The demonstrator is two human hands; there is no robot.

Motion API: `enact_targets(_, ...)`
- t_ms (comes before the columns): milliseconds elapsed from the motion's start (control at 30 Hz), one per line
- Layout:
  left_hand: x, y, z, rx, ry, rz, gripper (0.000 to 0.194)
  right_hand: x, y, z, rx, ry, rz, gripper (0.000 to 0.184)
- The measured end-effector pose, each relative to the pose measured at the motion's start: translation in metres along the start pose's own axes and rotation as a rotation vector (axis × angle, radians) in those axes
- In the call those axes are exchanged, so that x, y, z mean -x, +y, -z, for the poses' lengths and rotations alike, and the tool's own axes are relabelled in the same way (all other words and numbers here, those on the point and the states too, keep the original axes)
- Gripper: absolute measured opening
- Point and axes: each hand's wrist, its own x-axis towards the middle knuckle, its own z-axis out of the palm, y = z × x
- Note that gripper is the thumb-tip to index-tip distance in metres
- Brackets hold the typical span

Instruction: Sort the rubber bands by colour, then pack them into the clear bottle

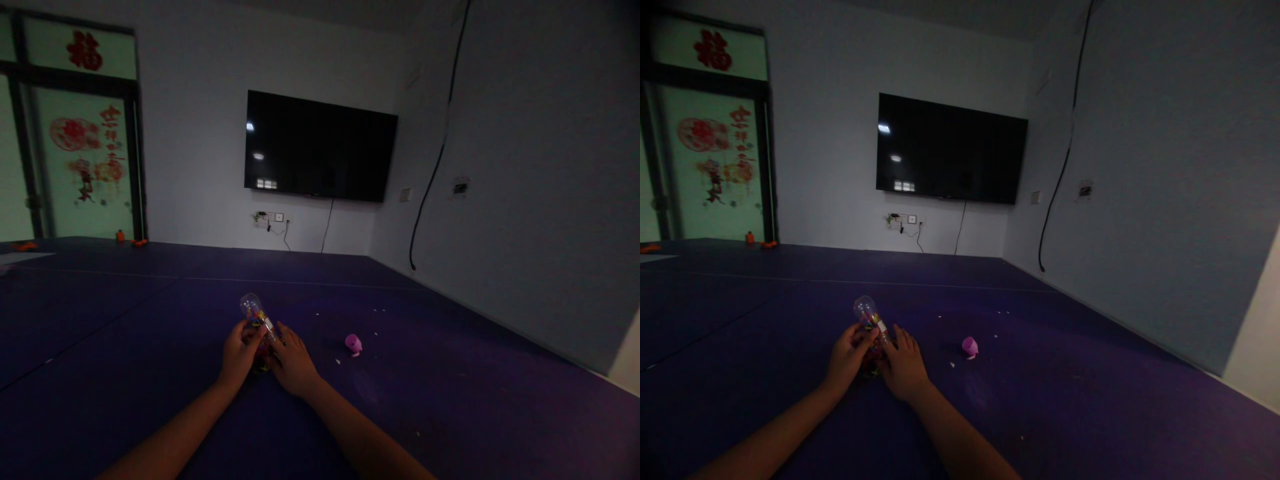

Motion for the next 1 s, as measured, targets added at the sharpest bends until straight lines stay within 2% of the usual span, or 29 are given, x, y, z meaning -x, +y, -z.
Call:
enact_targets(133, -0.001, -0.001, 0.001, -0.057, 0.099, -0.008, 0.052, 0.000, 0.000, 0.000, -0.003, -0.014, 0.001, 0.054)
enact_targets(300, -0.002, -0.005, 0.002, -0.078, 0.130, -0.029, 0.053, 0.000, 0.002, -0.001, 0.002, -0.005, 0.012, 0.049)
enact_targets(467, -0.009, -0.012, 0.006, -0.084, 0.183, -0.028, 0.060, 0.001, 0.003, -0.002, -0.010, 0.010, 0.009, 0.036)
enact_targets(600, -0.013, -0.018, 0.009, -0.130, 0.215, -0.051, 0.063, -0.001, 0.004, 0.002, -0.095, 0.083, -0.018, 0.031)
enact_targets(767, -0.009, -0.016, 0.007, -0.282, 0.192, -0.215, 0.056, -0.005, 0.009, 0.006, -0.183, 0.223, -0.153, 0.045)
enact_targets(867, -0.003, -0.009, 0.004, -0.333, 0.153, -0.275, 0.052, -0.005, 0.011, 0.005, -0.166, 0.228, -0.187, 0.054)
enact_targets(1000, -0.001, -0.005, 0.003, -0.330, 0.141, -0.303, 0.048, -0.006, 0.012, 0.002, -0.140, 0.206, -0.163, 0.050)
